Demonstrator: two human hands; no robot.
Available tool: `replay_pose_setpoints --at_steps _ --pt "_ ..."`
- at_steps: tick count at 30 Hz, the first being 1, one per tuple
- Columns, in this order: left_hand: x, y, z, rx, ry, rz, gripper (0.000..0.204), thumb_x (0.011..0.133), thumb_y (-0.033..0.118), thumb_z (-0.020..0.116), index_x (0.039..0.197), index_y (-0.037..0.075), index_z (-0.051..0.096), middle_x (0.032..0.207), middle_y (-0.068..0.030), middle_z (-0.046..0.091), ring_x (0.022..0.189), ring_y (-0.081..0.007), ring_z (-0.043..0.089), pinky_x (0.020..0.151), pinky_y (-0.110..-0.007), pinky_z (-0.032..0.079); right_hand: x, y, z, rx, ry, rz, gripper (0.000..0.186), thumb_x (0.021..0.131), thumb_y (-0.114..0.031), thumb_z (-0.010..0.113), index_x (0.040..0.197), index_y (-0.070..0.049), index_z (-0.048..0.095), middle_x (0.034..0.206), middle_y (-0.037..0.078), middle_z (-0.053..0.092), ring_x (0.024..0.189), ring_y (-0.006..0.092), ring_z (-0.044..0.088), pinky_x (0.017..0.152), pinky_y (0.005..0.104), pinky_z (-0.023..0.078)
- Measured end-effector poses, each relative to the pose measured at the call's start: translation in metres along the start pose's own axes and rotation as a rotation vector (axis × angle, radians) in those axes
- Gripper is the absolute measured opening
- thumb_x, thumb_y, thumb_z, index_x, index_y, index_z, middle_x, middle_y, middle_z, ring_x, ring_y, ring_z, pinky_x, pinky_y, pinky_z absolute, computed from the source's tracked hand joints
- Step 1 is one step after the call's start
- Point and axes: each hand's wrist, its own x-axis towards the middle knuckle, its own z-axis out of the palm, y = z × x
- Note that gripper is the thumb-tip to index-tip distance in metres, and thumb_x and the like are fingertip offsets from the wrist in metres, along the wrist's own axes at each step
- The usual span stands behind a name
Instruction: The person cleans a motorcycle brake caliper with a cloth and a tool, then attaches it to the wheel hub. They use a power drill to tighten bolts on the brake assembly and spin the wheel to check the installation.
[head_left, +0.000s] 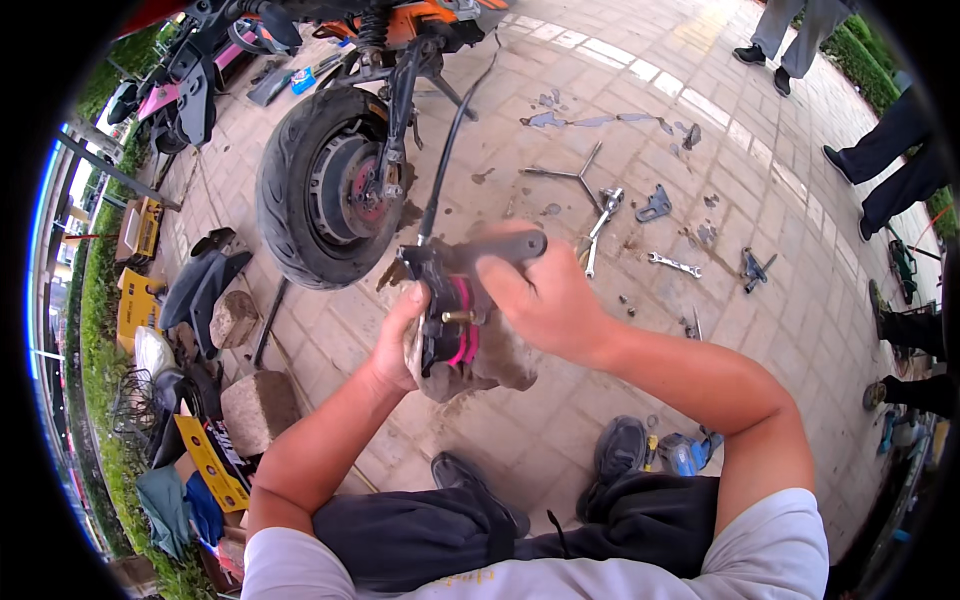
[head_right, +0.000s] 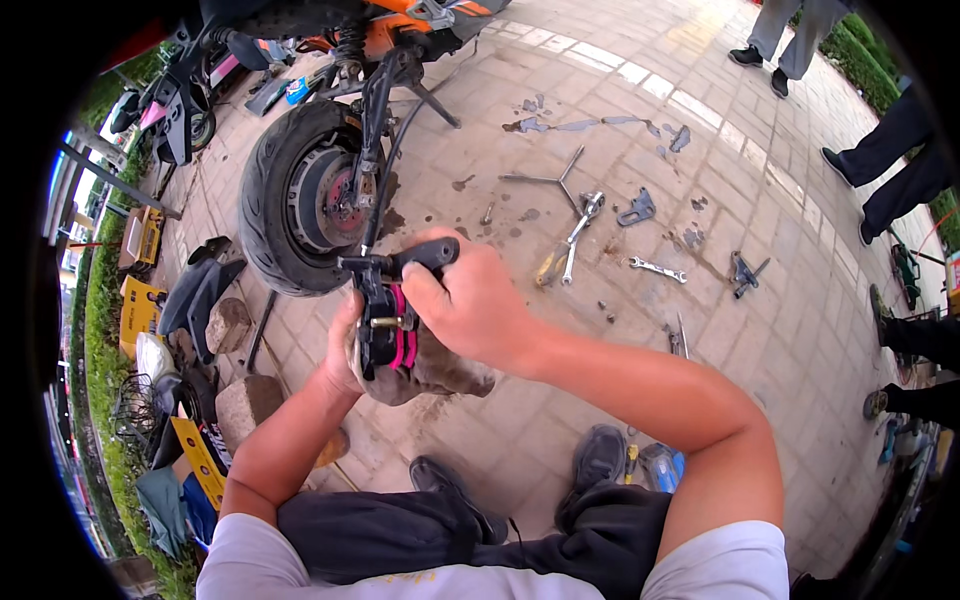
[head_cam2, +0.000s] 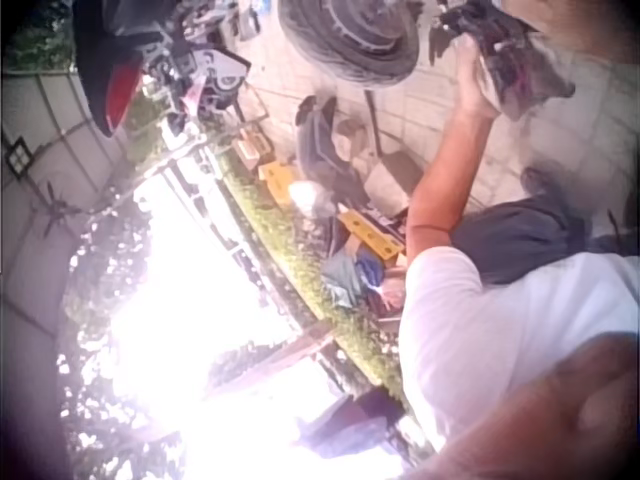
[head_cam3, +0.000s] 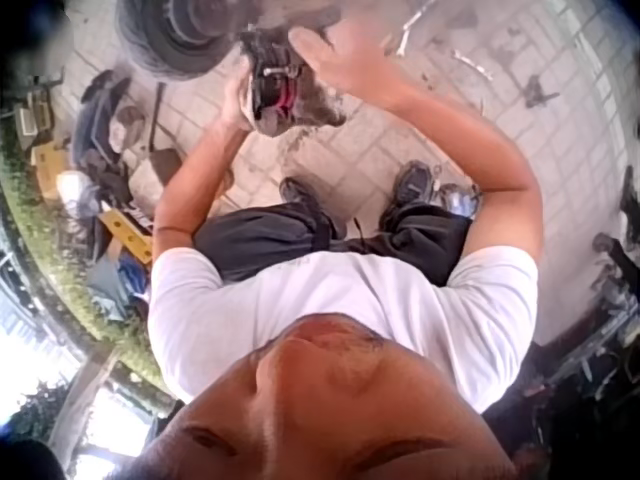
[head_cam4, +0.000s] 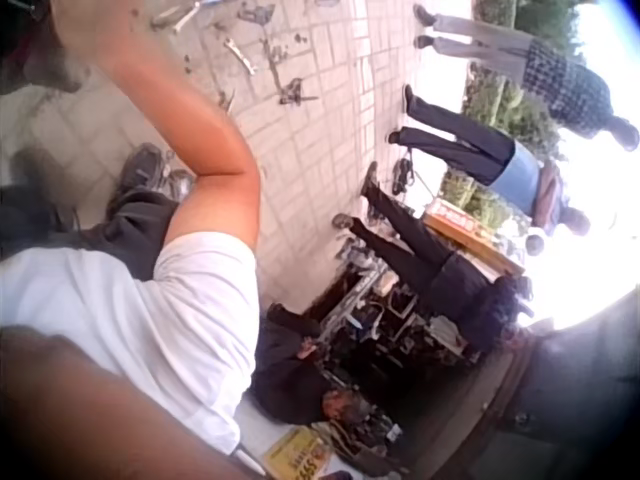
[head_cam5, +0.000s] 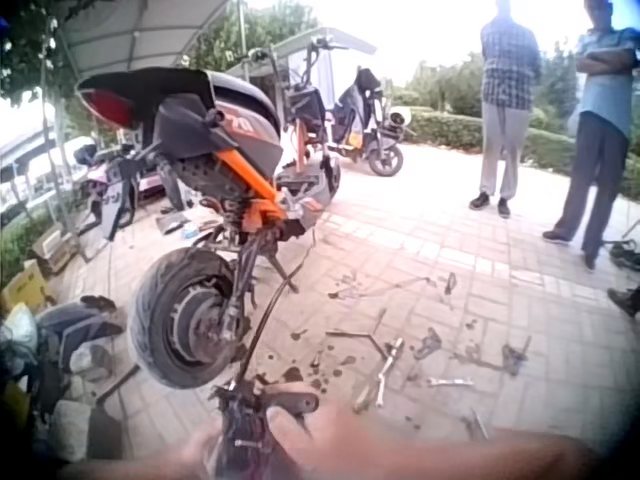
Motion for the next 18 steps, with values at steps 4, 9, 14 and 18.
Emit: replay_pose_setpoints --at_steps 4,9,14,18 --pt "0.006 -0.001 -0.002 0.088 -0.063 -0.032 0.064 0.085 0.056 0.058 0.126 0.008 0.051 0.117 -0.0127 0.061 0.105 -0.0245 0.061 0.094 -0.040 0.050 0.004 0.007 -0.009 0.073 0.042 0.034 0.022 0.085 -0.014 0.050 0.092 0.004 0.060 0.070 0.007 0.056 0.069 0.0133 0.052 0.064 0.0316 0.045" --pt "0.008 -0.005 -0.005 0.004 -0.067 -0.025 0.065 0.085 0.056 0.057 0.126 0.006 0.050 0.115 -0.0123 0.061 0.103 -0.0238 0.061 0.093 -0.040 0.050 -0.004 0.005 -0.002 0.085 0.102 0.054 0.021 0.084 -0.014 0.051 0.090 0.004 0.061 0.072 0.009 0.058 0.070 0.0145 0.054 0.065 0.0314 0.046" --pt "0.000 0.003 -0.001 -0.035 0.001 0.008 0.070 0.085 0.062 0.052 0.124 0.005 0.054 0.117 -0.0150 0.062 0.109 -0.0288 0.060 0.097 -0.045 0.047 -0.003 0.020 -0.007 -0.021 0.166 0.034 0.023 0.083 -0.013 0.052 0.094 0.004 0.062 0.072 0.010 0.059 0.070 0.0149 0.056 0.065 0.0313 0.046" --pt "-0.007 0.027 -0.010 -0.321 0.016 0.046 0.070 0.084 0.065 0.051 0.119 0.005 0.060 0.119 -0.0165 0.063 0.109 -0.0329 0.060 0.101 -0.048 0.043 -0.005 0.023 -0.030 0.022 0.141 0.199 0.023 0.085 -0.013 0.052 0.099 0.003 0.062 0.074 0.008 0.061 0.070 0.0135 0.057 0.065 0.0308 0.047"
